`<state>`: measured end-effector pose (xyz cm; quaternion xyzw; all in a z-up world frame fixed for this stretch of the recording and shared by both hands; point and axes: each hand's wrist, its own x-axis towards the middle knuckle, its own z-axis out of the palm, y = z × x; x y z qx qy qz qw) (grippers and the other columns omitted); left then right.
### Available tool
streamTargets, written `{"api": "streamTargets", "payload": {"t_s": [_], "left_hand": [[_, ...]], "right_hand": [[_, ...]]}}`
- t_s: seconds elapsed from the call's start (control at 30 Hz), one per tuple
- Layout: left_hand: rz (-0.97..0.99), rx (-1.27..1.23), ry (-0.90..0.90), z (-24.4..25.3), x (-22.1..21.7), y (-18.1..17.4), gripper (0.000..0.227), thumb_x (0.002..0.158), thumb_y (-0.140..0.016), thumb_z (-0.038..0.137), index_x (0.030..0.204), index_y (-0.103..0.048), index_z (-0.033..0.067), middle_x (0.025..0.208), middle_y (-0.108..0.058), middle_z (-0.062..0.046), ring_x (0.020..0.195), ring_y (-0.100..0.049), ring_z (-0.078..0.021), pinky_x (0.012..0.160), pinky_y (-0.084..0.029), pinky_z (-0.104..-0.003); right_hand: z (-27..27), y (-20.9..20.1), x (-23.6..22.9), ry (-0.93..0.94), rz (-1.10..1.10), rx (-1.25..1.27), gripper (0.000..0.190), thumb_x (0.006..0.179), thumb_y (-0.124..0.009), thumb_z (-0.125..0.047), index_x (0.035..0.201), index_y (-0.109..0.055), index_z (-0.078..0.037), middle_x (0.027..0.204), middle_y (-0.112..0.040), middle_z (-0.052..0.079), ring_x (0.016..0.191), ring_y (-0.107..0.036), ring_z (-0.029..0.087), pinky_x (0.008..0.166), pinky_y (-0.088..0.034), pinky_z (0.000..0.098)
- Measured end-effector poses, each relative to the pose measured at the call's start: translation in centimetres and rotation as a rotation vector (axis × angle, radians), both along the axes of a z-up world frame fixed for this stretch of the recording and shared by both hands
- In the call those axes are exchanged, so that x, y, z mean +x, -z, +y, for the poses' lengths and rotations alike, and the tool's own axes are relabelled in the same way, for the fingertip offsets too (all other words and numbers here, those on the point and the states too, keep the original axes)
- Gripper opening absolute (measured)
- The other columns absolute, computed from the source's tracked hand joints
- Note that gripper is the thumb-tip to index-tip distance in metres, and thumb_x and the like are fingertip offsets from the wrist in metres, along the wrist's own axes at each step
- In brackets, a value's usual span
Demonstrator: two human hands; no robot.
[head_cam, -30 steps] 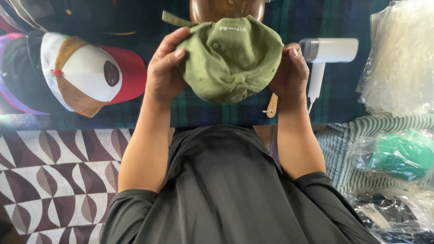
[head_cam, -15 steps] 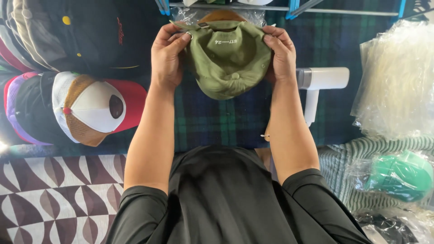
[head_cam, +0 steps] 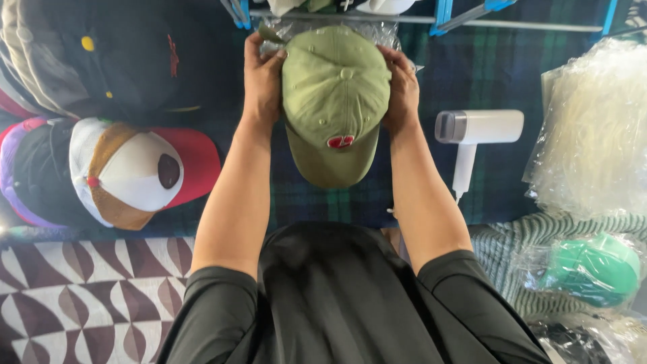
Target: Brushing, steaming, and shaping a green baseball cap on a wooden head form to restore its shape.
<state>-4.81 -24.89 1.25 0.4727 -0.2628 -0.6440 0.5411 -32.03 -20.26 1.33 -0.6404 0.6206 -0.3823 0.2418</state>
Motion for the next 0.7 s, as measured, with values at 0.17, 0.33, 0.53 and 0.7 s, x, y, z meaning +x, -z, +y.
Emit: {"api": "streamTargets", "payload": {"t_s": [0.17,0.33,0.53,0.7], "left_hand": [[-0.477,0.083,-0.103,3.2,0.2,-0.5,0.047,0.088,-0.064,0.046,0.120,-0.061,0.0119,0.107,-0.066,-0.006,0.098,-0.062,-0.0157,0.086,-0.052,-0.030],[-0.211,0.114,-0.169,13.8,0.0,-0.5,0.052,0.102,-0.067,0.050,0.135,-0.058,0.0113,0.107,-0.064,-0.010,0.098,-0.060,-0.0190,0.086,-0.052,-0.037],[-0.070,0.139,-0.096,17.4,0.6,3.1,0.037,0.098,-0.071,0.002,0.133,-0.062,0.0080,0.090,-0.063,-0.001,0.086,-0.063,-0.0106,0.083,-0.056,-0.025],[-0.057,0.139,-0.159,16.2,0.1,6.5,0.023,0.096,-0.070,-0.003,0.117,-0.066,0.0081,0.089,-0.062,0.000,0.085,-0.059,-0.0094,0.081,-0.049,-0.022]], "right_hand": [[1.5,-2.6,1.8,0.164,-0.126,0.163,0.043,0.102,-0.059,-0.027,0.141,-0.062,-0.010,0.147,-0.057,0.009,0.136,-0.055,0.023,0.112,-0.047,0.0366],[9.5,-1.5,3.3,0.369,-1.004,0.172,0.043,0.112,-0.051,-0.028,0.152,-0.049,-0.013,0.133,-0.069,0.023,0.117,-0.072,0.035,0.095,-0.059,0.0481],[15.9,4.6,3.5,0.258,-1.220,0.193,0.064,0.098,-0.063,0.008,0.156,-0.042,-0.008,0.106,-0.066,0.005,0.099,-0.068,0.018,0.096,-0.056,0.0335],[15.5,6.7,4.8,0.310,-1.276,0.295,0.046,0.099,-0.066,0.004,0.140,-0.057,-0.014,0.102,-0.069,0.005,0.096,-0.070,0.019,0.085,-0.057,0.0369]]}}
